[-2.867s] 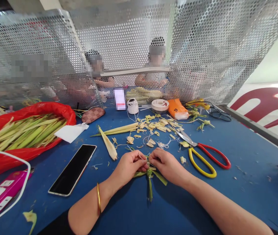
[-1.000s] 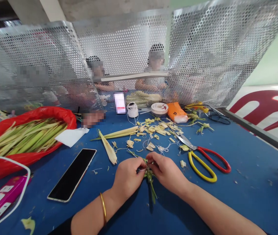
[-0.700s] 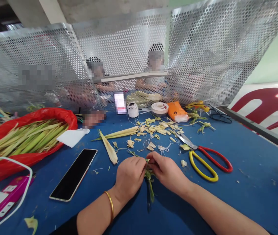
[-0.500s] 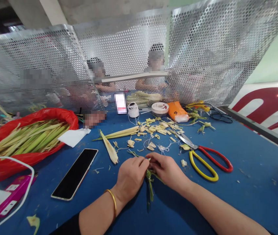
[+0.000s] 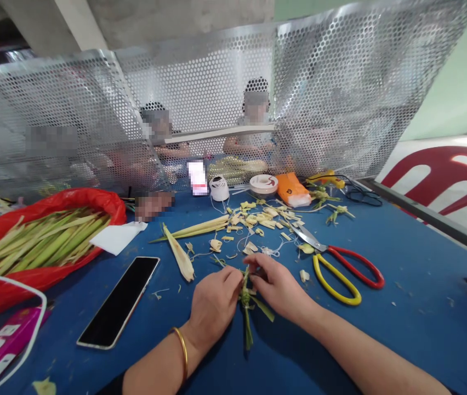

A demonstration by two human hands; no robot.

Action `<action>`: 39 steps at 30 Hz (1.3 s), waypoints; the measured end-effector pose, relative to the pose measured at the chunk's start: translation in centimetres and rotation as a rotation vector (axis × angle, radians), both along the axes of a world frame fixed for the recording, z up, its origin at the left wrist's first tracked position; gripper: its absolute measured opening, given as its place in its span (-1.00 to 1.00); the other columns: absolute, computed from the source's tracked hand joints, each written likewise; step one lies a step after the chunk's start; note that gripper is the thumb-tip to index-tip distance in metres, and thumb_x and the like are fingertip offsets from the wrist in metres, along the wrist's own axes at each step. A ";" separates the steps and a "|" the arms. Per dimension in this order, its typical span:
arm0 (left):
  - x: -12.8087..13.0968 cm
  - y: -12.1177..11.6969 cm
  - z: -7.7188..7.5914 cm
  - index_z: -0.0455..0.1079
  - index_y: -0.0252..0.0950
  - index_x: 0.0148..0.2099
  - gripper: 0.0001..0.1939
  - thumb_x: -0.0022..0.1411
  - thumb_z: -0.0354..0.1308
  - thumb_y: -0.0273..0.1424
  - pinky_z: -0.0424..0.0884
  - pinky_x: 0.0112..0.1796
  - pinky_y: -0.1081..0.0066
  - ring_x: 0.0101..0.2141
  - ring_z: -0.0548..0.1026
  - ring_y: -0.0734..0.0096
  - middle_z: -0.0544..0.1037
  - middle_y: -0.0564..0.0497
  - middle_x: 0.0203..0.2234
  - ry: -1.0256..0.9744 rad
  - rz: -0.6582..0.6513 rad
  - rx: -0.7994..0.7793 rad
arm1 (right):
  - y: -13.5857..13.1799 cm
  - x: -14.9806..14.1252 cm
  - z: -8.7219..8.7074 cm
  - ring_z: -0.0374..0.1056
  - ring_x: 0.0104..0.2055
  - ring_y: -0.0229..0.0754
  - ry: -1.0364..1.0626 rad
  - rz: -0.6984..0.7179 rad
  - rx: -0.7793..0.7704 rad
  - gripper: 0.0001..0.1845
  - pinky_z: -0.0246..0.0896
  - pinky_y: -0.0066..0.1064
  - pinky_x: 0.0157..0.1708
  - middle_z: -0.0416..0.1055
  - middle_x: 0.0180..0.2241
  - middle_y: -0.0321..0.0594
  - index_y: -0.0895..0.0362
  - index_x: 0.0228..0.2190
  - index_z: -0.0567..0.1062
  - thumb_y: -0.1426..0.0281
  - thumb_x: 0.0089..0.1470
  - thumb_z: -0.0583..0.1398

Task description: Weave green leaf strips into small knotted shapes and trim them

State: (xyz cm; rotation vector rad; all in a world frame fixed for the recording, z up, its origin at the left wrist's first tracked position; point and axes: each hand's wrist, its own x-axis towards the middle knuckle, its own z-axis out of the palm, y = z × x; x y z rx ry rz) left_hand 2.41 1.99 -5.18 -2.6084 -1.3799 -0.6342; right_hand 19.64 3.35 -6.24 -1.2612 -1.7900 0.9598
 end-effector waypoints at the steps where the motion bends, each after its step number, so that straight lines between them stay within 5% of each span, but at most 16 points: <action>1: 0.0 0.0 0.0 0.30 -0.23 -0.36 -0.73 0.37 -0.13 -0.43 0.18 -0.43 0.44 -0.47 0.41 0.42 0.48 0.06 -0.47 -0.008 0.001 -0.002 | 0.0 0.0 0.1 0.33 -0.40 -0.27 0.010 0.030 -0.003 -0.62 0.26 -0.42 -0.33 0.38 -0.25 -0.25 0.07 -0.16 0.45 0.62 -0.02 0.09; 9: -0.1 -0.1 -0.1 0.28 -0.23 -0.39 -0.72 0.38 -0.13 -0.42 0.18 -0.41 0.42 -0.45 0.39 0.40 0.46 0.05 -0.49 -0.053 0.010 -0.042 | 0.3 0.3 0.3 0.32 -0.36 -0.25 -0.045 0.040 0.067 -0.81 0.19 -0.45 -0.34 0.34 -0.42 -0.29 0.10 -0.51 0.47 0.57 0.06 0.16; 25: -0.7 -0.5 1.1 0.28 -0.25 -0.39 -0.81 0.29 -0.05 -0.48 0.21 -0.26 0.29 -0.32 0.37 0.27 0.45 0.01 -0.42 -0.154 0.111 -0.360 | -0.1 1.3 1.6 0.27 -0.37 -0.25 -0.388 0.163 0.067 -0.74 0.04 -0.47 -0.39 0.30 -0.43 -0.27 0.13 -0.53 0.40 0.69 -0.01 0.06; 29: -1.0 -0.1 1.1 0.27 -0.25 -0.42 -0.83 0.24 0.00 -0.48 0.23 -0.24 0.31 -0.31 0.39 0.31 0.47 0.04 -0.40 -0.355 0.116 -0.514 | -0.1 1.5 1.7 0.22 -0.41 -0.29 -0.459 0.176 0.049 -0.73 -0.03 -0.48 -0.44 0.29 -0.42 -0.28 0.15 -0.52 0.40 0.71 -0.03 0.04; 34: -1.1 0.4 1.1 0.26 -0.26 -0.40 -0.85 0.26 0.01 -0.45 0.29 -0.17 0.38 -0.23 0.44 0.38 0.52 0.01 -0.26 -0.726 -0.076 -0.778 | -0.3 1.0 1.7 0.17 -0.45 -0.30 -0.536 0.163 0.046 -0.77 -0.09 -0.47 -0.47 0.27 -0.42 -0.27 0.16 -0.50 0.39 0.65 0.07 0.05; 39: -0.8 0.4 1.0 0.30 -0.29 -0.32 -0.82 0.31 -0.01 -0.33 0.23 -0.40 0.46 -0.46 0.32 0.50 0.48 0.03 -0.40 -0.793 -0.097 -0.976 | -0.4 1.1 1.8 0.19 -0.43 -0.28 -0.517 0.150 0.037 -0.77 -0.07 -0.44 -0.44 0.28 -0.43 -0.26 0.15 -0.51 0.38 0.62 0.09 0.03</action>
